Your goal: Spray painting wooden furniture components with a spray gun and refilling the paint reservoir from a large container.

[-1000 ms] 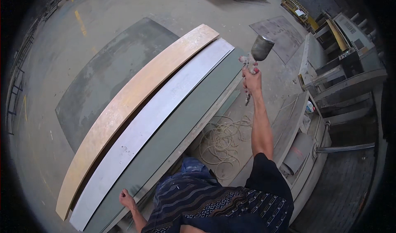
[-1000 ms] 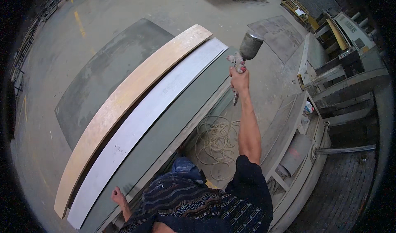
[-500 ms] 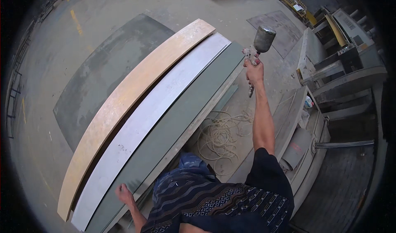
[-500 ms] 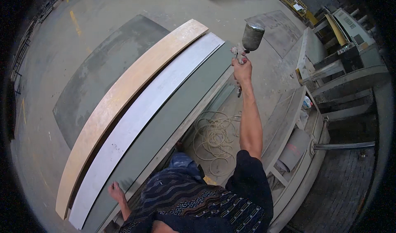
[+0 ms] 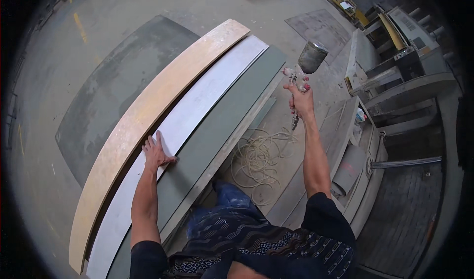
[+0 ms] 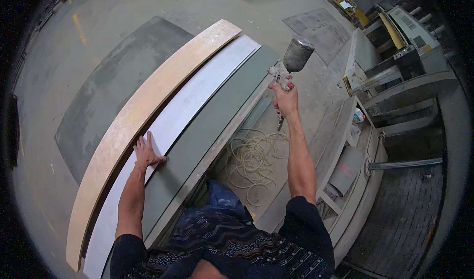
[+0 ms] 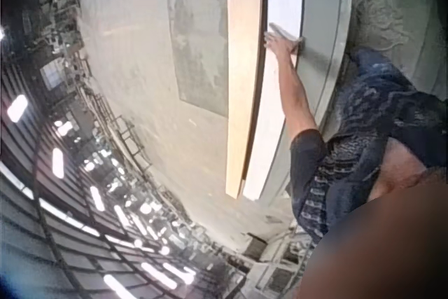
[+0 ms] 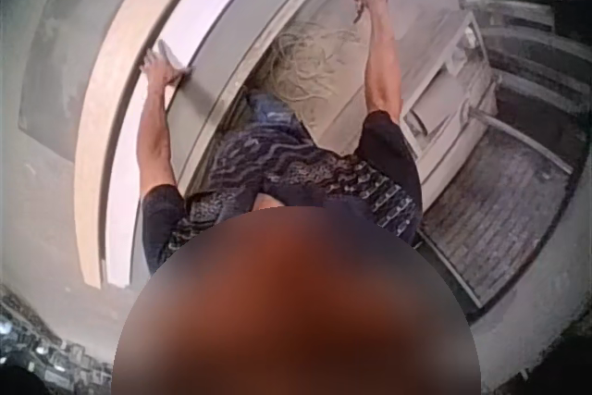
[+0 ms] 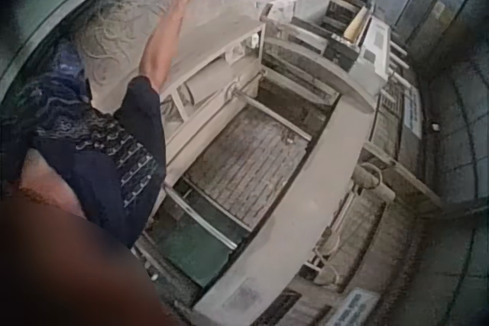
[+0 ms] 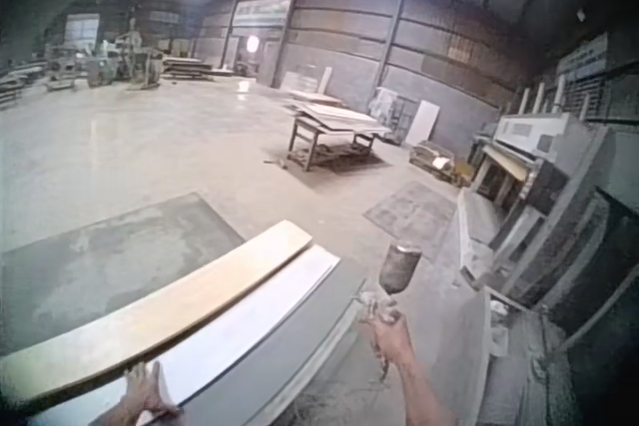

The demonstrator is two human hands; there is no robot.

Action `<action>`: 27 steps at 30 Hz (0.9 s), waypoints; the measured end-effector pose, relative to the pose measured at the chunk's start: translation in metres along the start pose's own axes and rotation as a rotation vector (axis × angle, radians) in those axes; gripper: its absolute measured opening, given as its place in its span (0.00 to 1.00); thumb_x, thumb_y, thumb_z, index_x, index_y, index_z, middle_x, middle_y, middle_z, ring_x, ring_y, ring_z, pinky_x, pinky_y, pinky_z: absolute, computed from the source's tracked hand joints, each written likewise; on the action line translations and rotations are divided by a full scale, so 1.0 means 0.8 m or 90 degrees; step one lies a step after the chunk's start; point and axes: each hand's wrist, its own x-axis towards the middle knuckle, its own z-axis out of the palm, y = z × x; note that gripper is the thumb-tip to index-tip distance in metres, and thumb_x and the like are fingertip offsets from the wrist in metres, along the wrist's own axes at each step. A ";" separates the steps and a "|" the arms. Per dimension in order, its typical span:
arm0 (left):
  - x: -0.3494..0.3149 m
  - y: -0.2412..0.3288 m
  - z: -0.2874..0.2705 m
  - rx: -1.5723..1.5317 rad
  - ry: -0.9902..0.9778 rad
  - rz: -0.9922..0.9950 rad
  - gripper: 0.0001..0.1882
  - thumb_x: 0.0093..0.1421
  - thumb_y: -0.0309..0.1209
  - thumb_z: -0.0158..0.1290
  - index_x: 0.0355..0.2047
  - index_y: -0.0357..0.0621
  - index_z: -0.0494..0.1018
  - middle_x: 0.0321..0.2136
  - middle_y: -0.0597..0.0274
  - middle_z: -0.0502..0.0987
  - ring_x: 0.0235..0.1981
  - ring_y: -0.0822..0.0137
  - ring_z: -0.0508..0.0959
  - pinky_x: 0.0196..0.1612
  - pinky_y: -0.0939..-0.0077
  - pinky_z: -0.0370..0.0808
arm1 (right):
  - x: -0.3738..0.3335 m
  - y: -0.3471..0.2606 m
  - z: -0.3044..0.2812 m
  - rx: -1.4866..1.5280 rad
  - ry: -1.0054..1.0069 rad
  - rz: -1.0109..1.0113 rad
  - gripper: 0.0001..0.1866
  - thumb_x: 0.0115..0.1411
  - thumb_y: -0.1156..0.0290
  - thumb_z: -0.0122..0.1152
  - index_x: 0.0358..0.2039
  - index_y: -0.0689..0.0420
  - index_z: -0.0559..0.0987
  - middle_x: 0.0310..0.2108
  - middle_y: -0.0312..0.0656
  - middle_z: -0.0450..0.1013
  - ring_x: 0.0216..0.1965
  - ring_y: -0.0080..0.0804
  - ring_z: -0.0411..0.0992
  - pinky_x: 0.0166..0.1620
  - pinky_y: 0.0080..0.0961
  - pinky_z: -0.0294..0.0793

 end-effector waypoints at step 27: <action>0.009 0.034 0.051 -0.097 0.130 -0.033 0.51 0.37 0.42 0.66 0.60 0.41 0.54 0.61 0.38 0.48 0.61 0.40 0.50 0.59 0.45 0.54 | 0.168 0.001 -0.042 -0.195 -0.010 0.032 0.17 0.57 0.58 0.55 0.22 0.58 0.73 0.05 0.33 0.59 0.04 0.21 0.56 0.09 0.23 0.53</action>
